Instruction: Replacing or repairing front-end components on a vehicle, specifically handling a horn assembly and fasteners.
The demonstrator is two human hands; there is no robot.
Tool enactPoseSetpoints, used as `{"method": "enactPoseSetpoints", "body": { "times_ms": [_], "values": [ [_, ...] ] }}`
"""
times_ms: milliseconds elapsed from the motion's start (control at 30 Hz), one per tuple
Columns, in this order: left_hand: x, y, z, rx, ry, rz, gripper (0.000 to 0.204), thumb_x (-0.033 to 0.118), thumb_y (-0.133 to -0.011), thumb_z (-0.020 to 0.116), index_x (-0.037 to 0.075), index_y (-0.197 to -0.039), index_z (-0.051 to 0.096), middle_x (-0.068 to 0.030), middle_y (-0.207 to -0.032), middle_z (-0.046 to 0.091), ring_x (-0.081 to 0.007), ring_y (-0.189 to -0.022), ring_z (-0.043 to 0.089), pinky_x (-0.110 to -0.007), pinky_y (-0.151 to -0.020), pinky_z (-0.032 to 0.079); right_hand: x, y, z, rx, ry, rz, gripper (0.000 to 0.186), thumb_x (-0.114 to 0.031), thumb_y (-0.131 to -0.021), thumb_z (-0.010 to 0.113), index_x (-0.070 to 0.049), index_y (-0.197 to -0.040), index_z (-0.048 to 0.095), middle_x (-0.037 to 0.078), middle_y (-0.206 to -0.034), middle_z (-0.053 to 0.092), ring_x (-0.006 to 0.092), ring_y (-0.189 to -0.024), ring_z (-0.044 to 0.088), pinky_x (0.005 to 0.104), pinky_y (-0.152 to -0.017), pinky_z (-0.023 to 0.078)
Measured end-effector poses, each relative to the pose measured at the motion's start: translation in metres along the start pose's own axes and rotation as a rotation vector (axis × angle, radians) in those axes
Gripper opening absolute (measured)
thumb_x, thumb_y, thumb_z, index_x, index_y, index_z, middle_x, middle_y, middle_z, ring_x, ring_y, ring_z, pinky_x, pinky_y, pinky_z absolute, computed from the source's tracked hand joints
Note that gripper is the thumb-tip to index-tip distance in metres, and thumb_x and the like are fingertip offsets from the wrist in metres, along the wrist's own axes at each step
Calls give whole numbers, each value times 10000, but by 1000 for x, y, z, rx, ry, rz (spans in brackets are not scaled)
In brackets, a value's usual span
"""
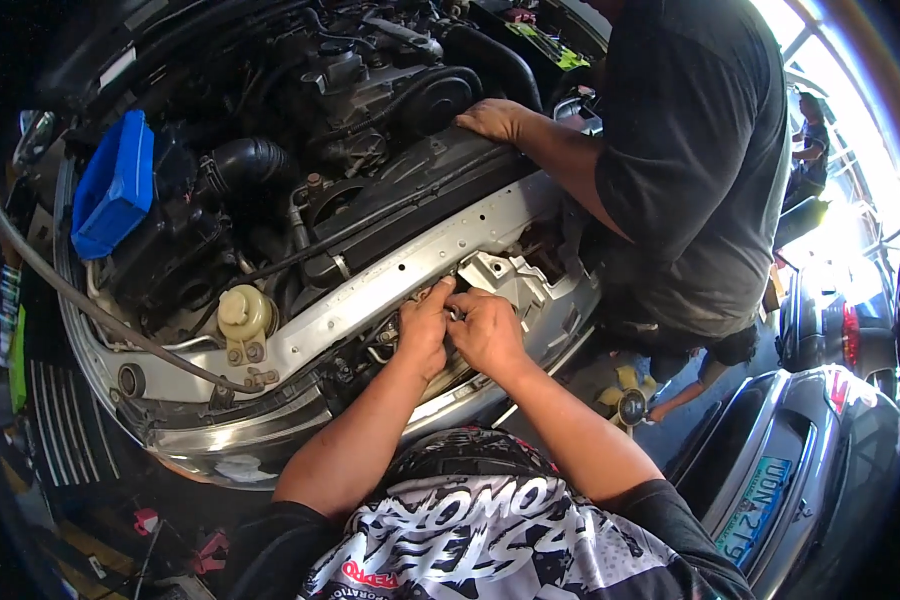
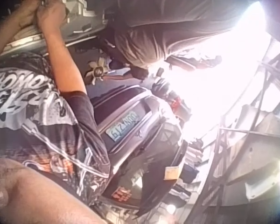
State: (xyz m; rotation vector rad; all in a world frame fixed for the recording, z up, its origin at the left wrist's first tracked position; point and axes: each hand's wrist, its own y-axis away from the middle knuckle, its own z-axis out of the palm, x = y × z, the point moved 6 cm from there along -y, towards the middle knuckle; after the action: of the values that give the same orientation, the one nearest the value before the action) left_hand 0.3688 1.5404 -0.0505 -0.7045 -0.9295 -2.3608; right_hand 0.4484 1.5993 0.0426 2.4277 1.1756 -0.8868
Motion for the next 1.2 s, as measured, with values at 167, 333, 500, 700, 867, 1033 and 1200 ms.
{"method": "enactPoseSetpoints", "body": {
  "times_ms": [167, 333, 500, 700, 867, 1033, 1200],
  "values": [
    [1, 1, 4, -28, 40, -18, 238, 139, -907, 714, 14, -1103, 661, -56, -1039, 664, -156, -945, 608, -303, -825, 484, -5, -5, 3, 73, 61, -156, 225, -123, -771, 641, -58, -964, 735, 192, -886, 679, 408, -830, 658, 475, -744, 534],
    [1, -3, 0, -8, 3, 49, 259, 196, -913, 709, 13, -1088, 652, -91, -1018, 674, -198, -905, 655, -340, -786, 543, -5, -8, 7, 47, 70, -129, 203, -119, -766, 621, -62, -930, 728, 207, -896, 692, 419, -843, 662, 492, -744, 540],
    [1, -1, -1, 17, -12, 21, 294, 220, -901, 724, 17, -1100, 646, -91, -1019, 669, -200, -910, 654, -347, -795, 544, -8, -7, 6, 80, 107, -116, 191, -162, -781, 629, -71, -917, 728, 211, -849, 693, 425, -805, 665, 499, -717, 545],
    [8, 8, 10, -19, 37, -1, 279, 217, -904, 713, 46, -1114, 648, -69, -1038, 670, -195, -974, 636, -347, -894, 508, -4, -9, 2, 68, 84, -35, 216, -265, -827, 670, -80, -920, 732, 223, -842, 699, 413, -837, 684, 494, -733, 554],
    [0, -6, -3, -34, 48, -14, 254, 202, -850, 705, 36, -1041, 681, -51, -1016, 656, -180, -940, 601, -323, -882, 457, 7, -16, -3, 164, -26, 89, 289, -271, -799, 672, 18, -807, 697, 288, -754, 641, 461, -788, 656, 490, -697, 526],
    [-5, -10, -13, -33, 13, -65, 164, 197, -886, 608, 77, -984, 662, -56, -957, 688, -181, -919, 617, -337, -883, 447, 9, -26, -5, 158, -31, 121, 300, -267, -798, 665, 31, -796, 693, 304, -764, 642, 451, -779, 666, 482, -712, 531],
    [1, 5, -3, 2, -23, -68, 157, 184, -877, 611, 64, -965, 658, -72, -994, 676, -181, -949, 596, -336, -900, 430, 15, -26, -5, -3, 64, 253, 325, -297, -814, 696, 25, -848, 717, 292, -886, 688, 448, -897, 678, 489, -808, 548]
  ]
}}
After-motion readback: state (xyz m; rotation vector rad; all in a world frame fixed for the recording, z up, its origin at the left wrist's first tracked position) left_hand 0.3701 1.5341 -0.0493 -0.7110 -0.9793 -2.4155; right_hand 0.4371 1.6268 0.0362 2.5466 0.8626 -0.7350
